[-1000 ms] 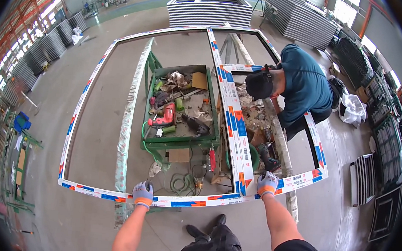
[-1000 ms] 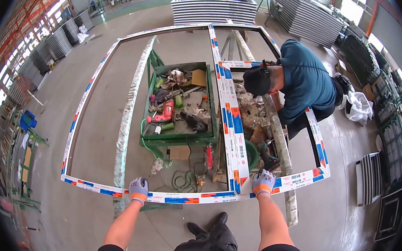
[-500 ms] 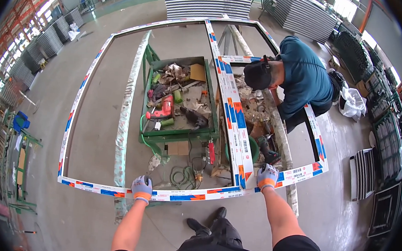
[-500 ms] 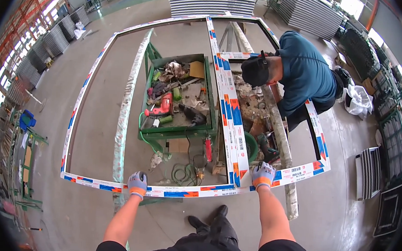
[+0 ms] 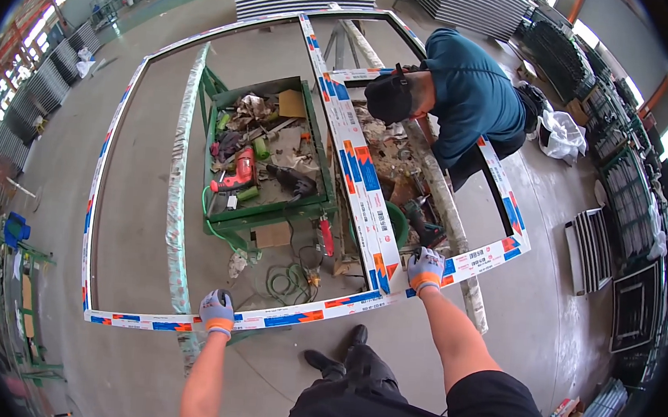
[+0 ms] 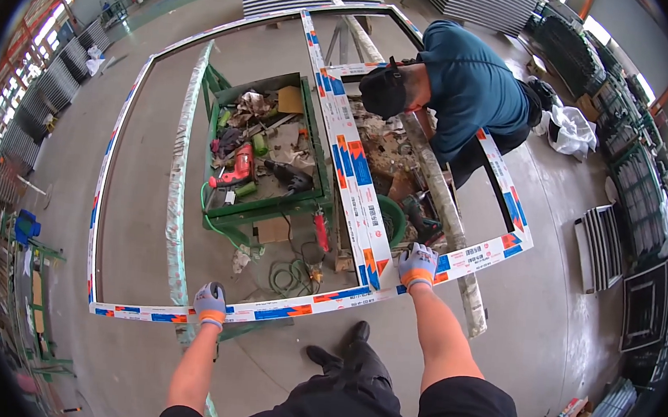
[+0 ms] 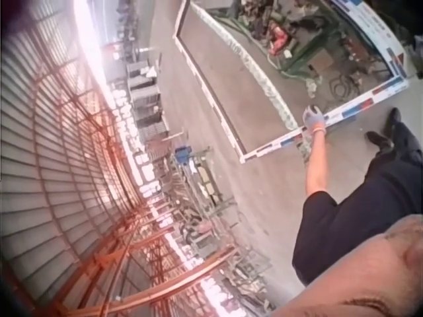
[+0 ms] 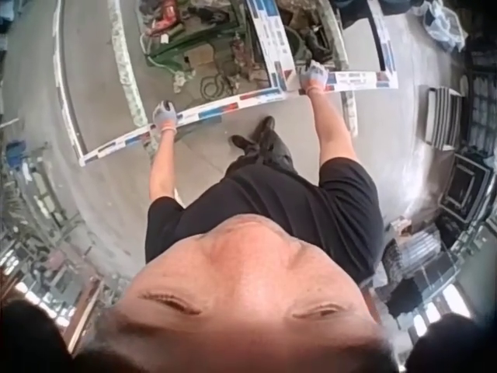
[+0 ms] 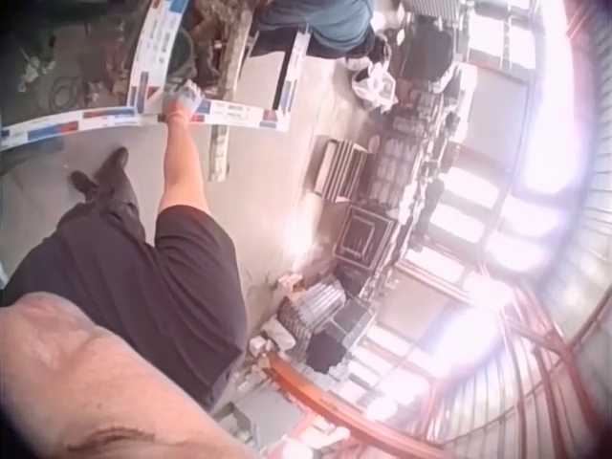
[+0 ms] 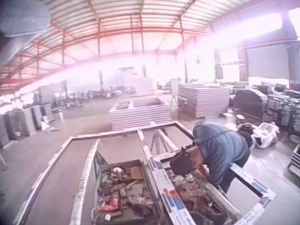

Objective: Assembling a window frame by applying sealant and using an electric drill to secure the parts.

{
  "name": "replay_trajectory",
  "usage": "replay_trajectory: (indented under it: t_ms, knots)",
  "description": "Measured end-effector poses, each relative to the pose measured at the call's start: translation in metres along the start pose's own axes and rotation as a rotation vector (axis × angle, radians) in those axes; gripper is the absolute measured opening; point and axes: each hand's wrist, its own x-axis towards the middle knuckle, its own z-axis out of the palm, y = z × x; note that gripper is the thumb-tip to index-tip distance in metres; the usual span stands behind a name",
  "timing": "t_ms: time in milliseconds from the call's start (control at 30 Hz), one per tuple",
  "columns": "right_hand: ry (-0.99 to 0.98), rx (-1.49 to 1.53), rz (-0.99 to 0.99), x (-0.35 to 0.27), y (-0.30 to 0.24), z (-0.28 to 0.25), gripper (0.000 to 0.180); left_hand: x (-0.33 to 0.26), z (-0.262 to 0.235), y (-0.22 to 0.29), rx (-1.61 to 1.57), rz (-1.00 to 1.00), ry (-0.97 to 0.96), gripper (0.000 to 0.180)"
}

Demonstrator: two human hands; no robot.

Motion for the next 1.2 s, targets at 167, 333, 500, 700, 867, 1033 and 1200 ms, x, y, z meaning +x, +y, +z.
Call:
replay_trajectory:
  t_ms: [167, 333, 500, 700, 867, 1033, 1200]
  knots:
    - [0.000, -0.018, -0.010, 0.000, 0.007, 0.005, 0.031, 0.002, -0.006, 0.010, -0.004, -0.017, -0.033, 0.020]
    - [0.032, -0.010, -0.020, -0.001, 0.005, 0.005, 0.031, 0.002, -0.011, 0.014, 0.004, -0.013, -0.024, 0.018]
    - [-0.036, -0.018, 0.004, 0.001, 0.005, 0.005, 0.029, 0.002, -0.010, 0.010, -0.009, -0.003, -0.010, 0.018]
    - [0.003, -0.025, -0.007, 0.002, 0.007, 0.006, 0.031, 0.005, -0.008, 0.014, -0.002, -0.010, -0.009, 0.018]
    - [0.011, -0.004, -0.020, 0.003, 0.001, 0.006, 0.030, 0.002, 0.002, -0.002, 0.059, 0.007, 0.098, 0.022]
    - [0.010, -0.003, -0.010, 0.003, 0.004, 0.007, 0.032, 0.003, 0.005, -0.004, 0.028, -0.030, -0.034, 0.027]
    - [0.010, -0.012, -0.015, 0.001, 0.003, 0.004, 0.032, 0.002, 0.002, -0.004, -0.004, -0.047, -0.097, 0.028]
